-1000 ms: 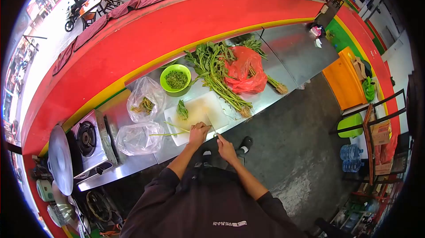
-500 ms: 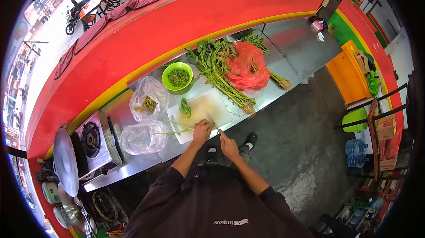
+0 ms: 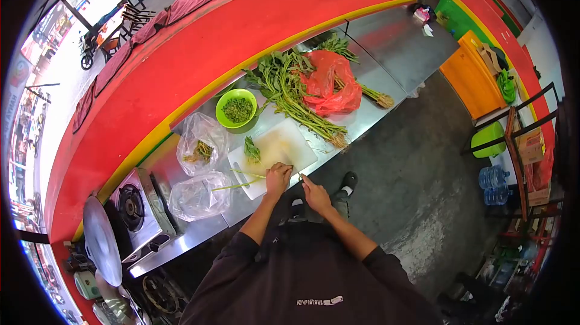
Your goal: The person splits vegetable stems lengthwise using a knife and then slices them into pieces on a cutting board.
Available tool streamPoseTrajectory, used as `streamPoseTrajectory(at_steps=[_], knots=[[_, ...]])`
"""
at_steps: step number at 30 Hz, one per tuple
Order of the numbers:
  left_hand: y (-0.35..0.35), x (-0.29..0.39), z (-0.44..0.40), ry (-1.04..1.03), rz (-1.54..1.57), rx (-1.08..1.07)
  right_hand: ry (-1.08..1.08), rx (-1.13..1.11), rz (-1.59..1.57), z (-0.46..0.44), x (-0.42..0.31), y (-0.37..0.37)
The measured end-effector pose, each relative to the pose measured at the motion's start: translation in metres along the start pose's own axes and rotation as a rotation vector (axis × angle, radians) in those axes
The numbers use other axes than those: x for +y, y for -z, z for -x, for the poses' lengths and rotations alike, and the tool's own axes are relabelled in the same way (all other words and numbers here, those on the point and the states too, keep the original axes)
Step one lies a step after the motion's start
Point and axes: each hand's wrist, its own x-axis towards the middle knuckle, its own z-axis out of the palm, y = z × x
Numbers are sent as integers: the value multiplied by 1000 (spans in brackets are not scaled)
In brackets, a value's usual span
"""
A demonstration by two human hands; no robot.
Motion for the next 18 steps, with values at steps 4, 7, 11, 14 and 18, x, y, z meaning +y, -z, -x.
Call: streamPoseTrajectory(at_steps=[4, 7, 11, 14, 18], knots=[[1, 2, 2, -40, -28, 9, 40, 13, -3, -9, -1, -5], [0, 0, 4, -44, -44, 10, 33, 3, -28, -17, -4, -2], [0, 1, 3, -21, -12, 16, 12, -15, -45, -18, -8, 4], [-2, 1, 1, -6, -24, 13, -8, -16, -52, -14, -7, 4], [-1, 0, 2, -5, -12, 20, -12, -14, -40, -10, -8, 0]])
